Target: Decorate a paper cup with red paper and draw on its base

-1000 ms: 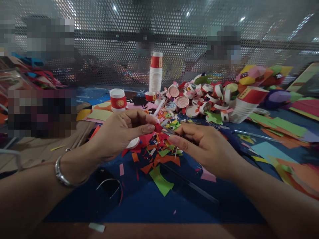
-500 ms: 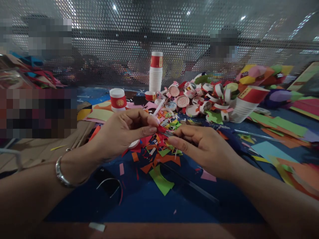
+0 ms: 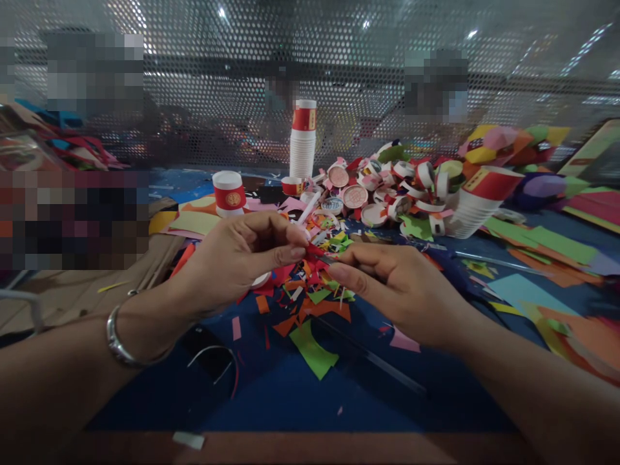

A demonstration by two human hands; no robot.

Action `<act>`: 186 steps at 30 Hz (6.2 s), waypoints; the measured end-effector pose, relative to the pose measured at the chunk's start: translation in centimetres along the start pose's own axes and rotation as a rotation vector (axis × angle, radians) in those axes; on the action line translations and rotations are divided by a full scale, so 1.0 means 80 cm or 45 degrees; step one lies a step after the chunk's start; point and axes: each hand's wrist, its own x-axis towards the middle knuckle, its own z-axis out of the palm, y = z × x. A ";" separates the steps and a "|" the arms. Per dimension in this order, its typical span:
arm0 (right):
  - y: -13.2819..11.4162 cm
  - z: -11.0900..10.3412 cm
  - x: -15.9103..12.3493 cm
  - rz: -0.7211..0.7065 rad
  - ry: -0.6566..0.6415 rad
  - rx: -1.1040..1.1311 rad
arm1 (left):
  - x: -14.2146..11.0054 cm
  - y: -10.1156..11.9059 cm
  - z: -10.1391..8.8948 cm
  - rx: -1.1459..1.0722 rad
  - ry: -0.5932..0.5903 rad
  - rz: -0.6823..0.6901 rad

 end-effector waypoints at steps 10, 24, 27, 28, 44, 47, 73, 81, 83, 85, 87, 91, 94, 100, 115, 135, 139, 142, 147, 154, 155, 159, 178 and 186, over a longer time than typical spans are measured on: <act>0.000 0.000 -0.001 -0.002 -0.005 0.077 | 0.000 -0.006 -0.001 -0.118 -0.034 -0.022; 0.004 0.003 0.004 0.106 -0.044 0.303 | 0.002 -0.003 0.001 -0.018 0.016 0.105; 0.002 0.004 0.003 0.129 -0.050 0.354 | 0.002 -0.006 0.001 -0.014 0.015 0.116; 0.002 0.004 0.002 0.138 -0.054 0.376 | 0.002 -0.007 0.001 -0.011 0.015 0.119; 0.001 0.004 0.001 0.155 -0.075 0.394 | 0.000 0.002 0.002 0.152 0.048 0.171; 0.005 0.006 -0.001 0.218 -0.102 0.461 | 0.000 0.001 0.001 0.171 0.040 0.182; 0.004 0.007 0.005 0.098 -0.110 0.384 | -0.001 -0.001 0.002 0.208 -0.007 0.083; 0.005 0.007 0.006 0.120 -0.111 0.249 | 0.001 -0.003 -0.002 0.187 -0.042 0.013; 0.007 0.007 0.006 0.128 -0.116 0.208 | 0.002 -0.003 -0.003 0.195 -0.046 -0.013; 0.008 0.008 0.006 0.120 -0.120 0.157 | 0.002 -0.002 -0.003 0.199 -0.056 -0.041; 0.009 0.008 0.007 0.102 -0.111 0.080 | 0.002 -0.002 -0.003 0.198 -0.075 -0.058; 0.008 0.009 0.008 0.078 -0.094 -0.042 | 0.003 -0.003 -0.004 0.230 -0.101 -0.038; 0.008 0.007 0.008 0.053 -0.071 -0.084 | 0.003 -0.005 -0.006 0.241 -0.128 -0.043; 0.008 0.001 0.005 0.052 0.019 -0.103 | 0.005 -0.006 -0.010 0.189 -0.125 -0.114; 0.010 0.005 0.003 -0.047 -0.054 -0.198 | 0.006 -0.004 -0.011 0.268 -0.228 -0.110; 0.010 0.001 0.003 -0.038 -0.119 -0.153 | 0.009 0.001 -0.013 0.119 -0.305 -0.182; 0.008 0.000 0.003 -0.053 -0.120 -0.163 | 0.010 0.001 -0.013 0.077 -0.319 -0.198; 0.007 0.001 0.002 -0.072 -0.102 -0.183 | 0.010 0.002 -0.013 0.023 -0.330 -0.234; 0.009 0.001 0.001 -0.078 -0.102 -0.164 | 0.009 0.002 -0.011 -0.099 -0.296 -0.301; 0.010 0.000 0.002 -0.107 -0.097 -0.159 | 0.007 0.005 -0.007 -0.111 -0.275 -0.321; 0.010 0.000 0.002 -0.109 -0.096 -0.163 | 0.006 0.005 -0.007 -0.100 -0.272 -0.320; 0.011 -0.001 0.002 -0.113 -0.103 -0.167 | 0.007 0.005 -0.007 -0.071 -0.268 -0.332; 0.009 -0.002 0.001 -0.085 -0.146 -0.208 | 0.009 0.002 -0.010 0.141 -0.320 -0.207; 0.007 0.000 0.003 -0.066 -0.140 -0.247 | 0.010 0.003 -0.014 0.193 -0.389 -0.237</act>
